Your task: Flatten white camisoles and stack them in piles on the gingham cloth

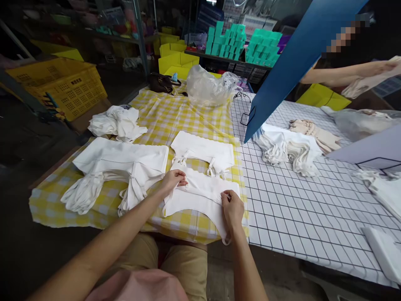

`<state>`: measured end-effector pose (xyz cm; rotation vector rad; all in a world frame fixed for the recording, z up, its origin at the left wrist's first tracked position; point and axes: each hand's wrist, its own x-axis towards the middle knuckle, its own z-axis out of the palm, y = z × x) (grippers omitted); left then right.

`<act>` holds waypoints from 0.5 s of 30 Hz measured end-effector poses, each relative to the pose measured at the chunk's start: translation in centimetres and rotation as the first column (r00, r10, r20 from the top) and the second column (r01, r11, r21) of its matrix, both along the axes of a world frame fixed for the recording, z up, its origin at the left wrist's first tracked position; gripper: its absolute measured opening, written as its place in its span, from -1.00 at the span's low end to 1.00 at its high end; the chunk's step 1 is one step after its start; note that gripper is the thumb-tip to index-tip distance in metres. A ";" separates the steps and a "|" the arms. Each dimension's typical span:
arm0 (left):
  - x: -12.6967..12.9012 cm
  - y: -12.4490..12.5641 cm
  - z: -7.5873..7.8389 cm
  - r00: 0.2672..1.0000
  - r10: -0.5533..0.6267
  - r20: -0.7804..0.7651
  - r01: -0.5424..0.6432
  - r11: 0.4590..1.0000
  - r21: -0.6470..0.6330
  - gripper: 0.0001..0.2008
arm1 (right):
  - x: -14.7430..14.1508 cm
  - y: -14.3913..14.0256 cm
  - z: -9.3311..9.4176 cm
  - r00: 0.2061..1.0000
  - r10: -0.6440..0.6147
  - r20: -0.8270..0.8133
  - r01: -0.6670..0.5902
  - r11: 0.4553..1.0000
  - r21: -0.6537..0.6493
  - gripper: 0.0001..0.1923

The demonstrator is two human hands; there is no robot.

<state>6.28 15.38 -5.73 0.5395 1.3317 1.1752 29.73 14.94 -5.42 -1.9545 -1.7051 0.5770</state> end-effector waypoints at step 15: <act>-1.5 -4.0 3.8 0.991 -0.105 0.086 0.099 0.993 0.063 -0.88 | 0.6 -2.5 1.7 0.965 -0.055 -0.255 0.069 0.996 0.048 -0.58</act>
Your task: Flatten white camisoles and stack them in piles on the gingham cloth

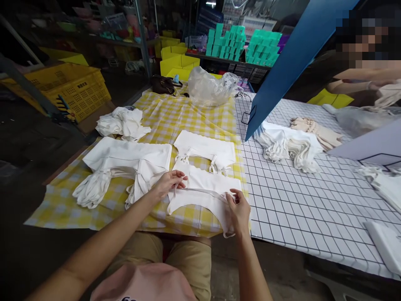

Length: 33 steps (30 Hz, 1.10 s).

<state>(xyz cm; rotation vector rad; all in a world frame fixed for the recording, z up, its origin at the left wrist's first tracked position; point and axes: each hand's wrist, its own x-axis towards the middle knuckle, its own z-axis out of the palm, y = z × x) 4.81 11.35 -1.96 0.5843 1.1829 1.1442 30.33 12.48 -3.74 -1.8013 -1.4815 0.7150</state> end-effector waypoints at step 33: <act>-3.0 -10.2 0.5 0.832 -0.293 -0.472 0.321 0.947 -0.023 -0.82 | 5.5 -9.1 2.2 0.961 0.199 -0.190 -0.249 0.923 -0.294 -0.63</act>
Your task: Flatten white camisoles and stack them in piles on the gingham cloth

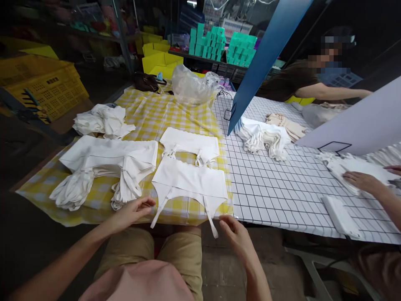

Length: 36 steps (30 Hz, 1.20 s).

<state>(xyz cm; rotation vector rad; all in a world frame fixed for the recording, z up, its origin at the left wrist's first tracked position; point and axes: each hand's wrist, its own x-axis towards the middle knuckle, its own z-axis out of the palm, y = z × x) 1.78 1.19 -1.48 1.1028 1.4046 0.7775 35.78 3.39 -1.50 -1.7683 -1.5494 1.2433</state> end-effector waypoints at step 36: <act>1.7 16.3 3.6 0.842 0.425 -0.332 -0.253 0.856 0.451 -0.67 | -0.9 16.0 5.1 0.957 -0.189 -0.220 0.236 0.949 0.210 -0.57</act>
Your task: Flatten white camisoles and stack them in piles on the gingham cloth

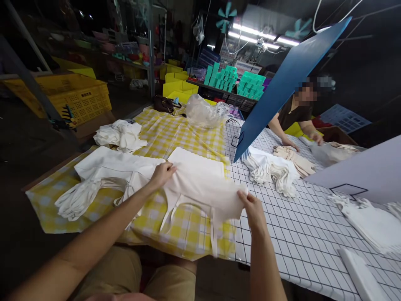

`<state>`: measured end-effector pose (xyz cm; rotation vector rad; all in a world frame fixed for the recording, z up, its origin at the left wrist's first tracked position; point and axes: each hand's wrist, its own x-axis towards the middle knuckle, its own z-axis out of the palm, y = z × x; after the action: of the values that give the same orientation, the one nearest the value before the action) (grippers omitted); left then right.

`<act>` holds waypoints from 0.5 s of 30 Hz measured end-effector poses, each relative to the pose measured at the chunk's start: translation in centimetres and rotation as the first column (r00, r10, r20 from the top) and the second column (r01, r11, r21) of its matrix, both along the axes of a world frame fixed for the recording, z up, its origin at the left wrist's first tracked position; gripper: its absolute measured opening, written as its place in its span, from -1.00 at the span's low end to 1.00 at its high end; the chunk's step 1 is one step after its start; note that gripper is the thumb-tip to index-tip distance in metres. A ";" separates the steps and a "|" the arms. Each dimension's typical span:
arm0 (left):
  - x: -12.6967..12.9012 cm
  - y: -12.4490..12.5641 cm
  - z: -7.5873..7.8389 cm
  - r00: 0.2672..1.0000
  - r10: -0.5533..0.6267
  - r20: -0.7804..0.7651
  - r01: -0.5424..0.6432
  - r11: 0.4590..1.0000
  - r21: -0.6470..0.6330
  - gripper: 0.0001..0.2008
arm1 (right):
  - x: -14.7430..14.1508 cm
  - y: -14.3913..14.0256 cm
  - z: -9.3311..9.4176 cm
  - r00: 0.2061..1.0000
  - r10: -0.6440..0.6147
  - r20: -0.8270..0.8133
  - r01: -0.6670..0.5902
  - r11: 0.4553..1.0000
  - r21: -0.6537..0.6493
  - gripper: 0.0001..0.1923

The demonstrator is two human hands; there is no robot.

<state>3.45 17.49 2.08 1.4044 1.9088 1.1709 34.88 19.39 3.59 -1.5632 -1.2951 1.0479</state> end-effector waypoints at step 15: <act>-2.8 -11.2 -5.9 0.781 -0.524 -0.340 0.554 0.832 -0.009 -0.52 | 4.9 -8.5 -4.6 0.822 0.469 0.323 -0.485 0.874 -0.035 -0.65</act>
<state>0.61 6.31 -3.79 2.1302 1.4802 0.7775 39.75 10.90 -1.01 -1.4433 -2.0021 1.0709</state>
